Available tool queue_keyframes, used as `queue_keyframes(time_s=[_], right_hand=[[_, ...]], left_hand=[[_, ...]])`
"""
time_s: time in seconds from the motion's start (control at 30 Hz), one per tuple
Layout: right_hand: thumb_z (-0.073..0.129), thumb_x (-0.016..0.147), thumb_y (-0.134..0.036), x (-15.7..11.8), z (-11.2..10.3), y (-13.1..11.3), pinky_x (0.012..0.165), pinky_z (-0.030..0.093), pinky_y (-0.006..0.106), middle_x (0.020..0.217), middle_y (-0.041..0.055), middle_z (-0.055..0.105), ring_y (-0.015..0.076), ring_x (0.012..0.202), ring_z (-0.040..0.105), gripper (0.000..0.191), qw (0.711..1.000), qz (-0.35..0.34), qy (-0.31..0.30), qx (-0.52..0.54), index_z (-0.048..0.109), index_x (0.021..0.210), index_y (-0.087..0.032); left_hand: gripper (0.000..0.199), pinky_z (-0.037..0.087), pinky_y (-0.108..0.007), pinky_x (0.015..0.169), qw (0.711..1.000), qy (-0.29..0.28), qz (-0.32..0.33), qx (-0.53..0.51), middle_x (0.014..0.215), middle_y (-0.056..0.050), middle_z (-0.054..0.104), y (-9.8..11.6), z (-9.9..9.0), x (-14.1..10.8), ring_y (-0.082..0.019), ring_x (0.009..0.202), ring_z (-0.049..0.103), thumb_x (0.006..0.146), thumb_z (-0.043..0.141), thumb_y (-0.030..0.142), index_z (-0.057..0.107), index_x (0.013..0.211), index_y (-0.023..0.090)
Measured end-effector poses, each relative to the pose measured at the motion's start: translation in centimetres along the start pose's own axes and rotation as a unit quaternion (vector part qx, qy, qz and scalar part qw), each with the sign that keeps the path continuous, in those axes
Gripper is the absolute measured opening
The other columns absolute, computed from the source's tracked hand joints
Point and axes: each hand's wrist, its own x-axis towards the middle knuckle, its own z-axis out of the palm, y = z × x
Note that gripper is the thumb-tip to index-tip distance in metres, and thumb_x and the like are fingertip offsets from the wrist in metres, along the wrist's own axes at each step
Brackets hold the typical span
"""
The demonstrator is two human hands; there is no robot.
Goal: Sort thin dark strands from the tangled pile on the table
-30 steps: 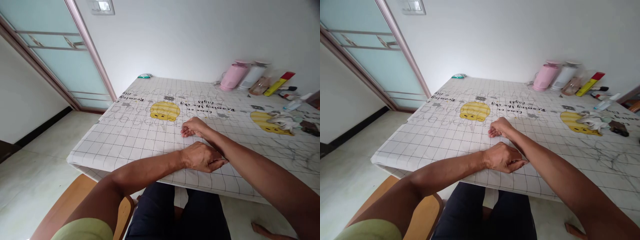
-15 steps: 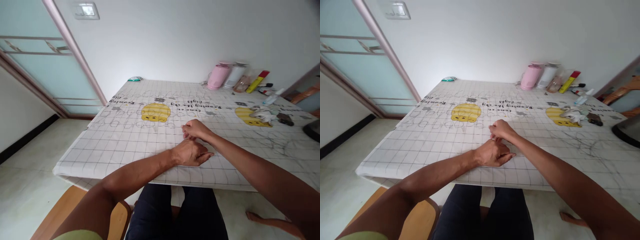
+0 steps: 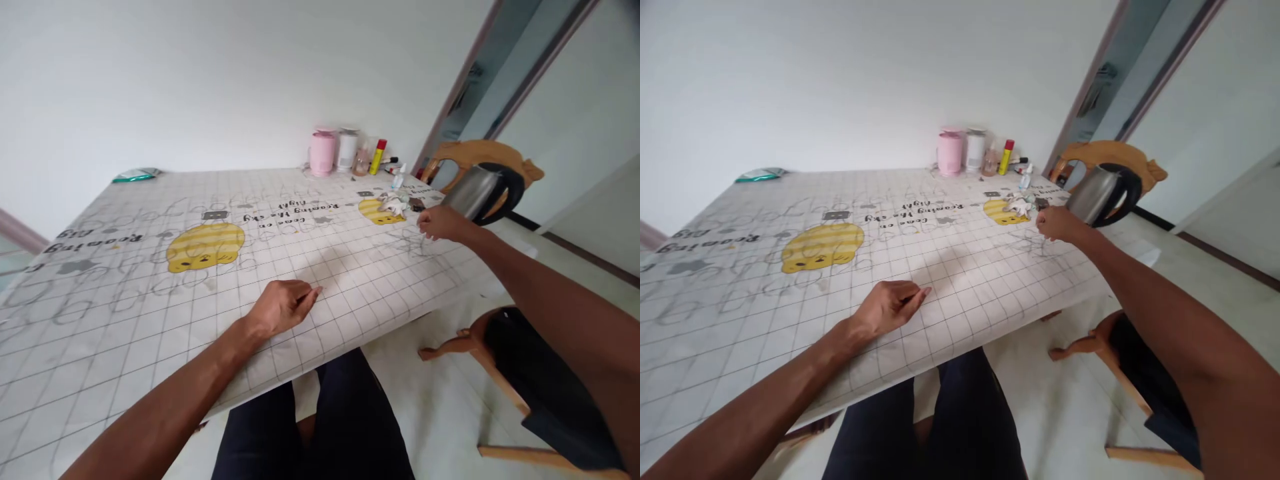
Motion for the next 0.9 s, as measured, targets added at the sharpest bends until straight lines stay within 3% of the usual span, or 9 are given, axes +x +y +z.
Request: queue_keyframes(time_s=[0.1,0.17,0.27,0.4,0.5,0.67,0.8,0.9], right_hand=[[0.068,0.088,-0.005,-0.4,1.1,1.4,0.087,0.053,0.029,0.098,0.0132,0.081,0.0263,0.1,0.075,0.013,0.996,-0.026,-0.024,-0.077,0.077,0.085,-0.014],[0.069,0.088,-0.01,-0.3,1.9,1.6,0.089,0.051,0.028,0.11,0.0153,0.08,0.0276,0.11,0.072,0.011,0.992,-0.02,-0.025,-0.121,0.079,0.088,-0.015],[0.069,0.094,-0.023,0.2,3.2,1.3,0.08,0.052,0.029,0.102,0.0181,0.079,0.0275,0.098,0.074,0.015,0.99,0.016,-0.027,-0.137,0.079,0.092,-0.013],[0.075,0.093,-0.048,0.8,4.5,0.1,0.066,0.051,0.031,0.075,0.0145,0.073,0.0262,0.071,0.072,0.04,0.984,0.095,-0.096,-0.112,0.078,0.096,-0.009],[0.083,0.086,-0.037,0.8,5.1,-0.6,0.064,0.051,0.03,0.072,0.0129,0.071,0.0262,0.071,0.071,0.032,0.979,0.129,-0.114,-0.108,0.079,0.098,-0.008],[0.075,0.085,-0.023,0.1,5.0,-0.4,0.061,0.05,0.03,0.071,0.0117,0.071,0.023,0.064,0.069,0.015,0.981,0.136,-0.107,-0.09,0.078,0.091,-0.01],[0.069,0.088,-0.022,-0.8,4.2,0.4,0.061,0.05,0.03,0.067,0.0098,0.07,0.021,0.06,0.066,0.012,0.991,0.116,-0.064,-0.034,0.077,0.087,-0.013],[0.067,0.091,-0.023,-1.6,3.9,0.9,0.068,0.051,0.031,0.074,0.0113,0.073,0.0238,0.072,0.07,0.014,0.997,0.075,-0.008,-0.034,0.077,0.089,-0.014]], left_hand=[[0.048,0.029,-0.029,0.057,1.0,-0.004,-0.016,0.004,0.061,0.004,0.041,0.1,-0.2,0.0,-0.011,0.055,0.037,0.112,0.045,0.035,0.037,0.067,0.021],[0.048,0.029,-0.029,0.056,1.0,-0.009,-0.025,0.006,0.061,0.004,0.039,0.1,-0.2,0.0,-0.011,0.055,0.035,0.112,0.045,0.035,0.036,0.067,0.021],[0.049,0.028,-0.03,0.056,0.999,-0.013,-0.032,0.01,0.061,0.004,0.037,0.1,-0.3,0.0,-0.011,0.055,0.034,0.112,0.046,0.037,0.034,0.067,0.021],[0.049,0.028,-0.03,0.056,0.999,-0.017,-0.033,0.019,0.06,0.003,0.039,0.1,-0.2,0.0,-0.011,0.055,0.034,0.112,0.045,0.037,0.034,0.067,0.021],[0.049,0.027,-0.03,0.056,0.999,-0.023,-0.031,0.022,0.06,0.003,0.04,-0.1,-0.2,0.0,-0.011,0.055,0.034,0.112,0.045,0.038,0.035,0.067,0.021],[0.047,0.028,-0.03,0.057,0.998,-0.032,-0.03,0.035,0.061,0.003,0.043,-0.5,0.0,-0.1,-0.011,0.055,0.038,0.111,0.046,0.036,0.039,0.068,0.02],[0.047,0.028,-0.03,0.057,0.998,-0.037,-0.038,0.039,0.061,0.003,0.045,-0.5,0.0,-0.1,-0.011,0.055,0.039,0.11,0.048,0.036,0.04,0.066,0.02],[0.048,0.029,-0.03,0.057,0.998,-0.042,-0.044,0.035,0.061,0.002,0.047,-0.3,-0.1,0.0,-0.011,0.054,0.04,0.11,0.047,0.036,0.041,0.066,0.02]])
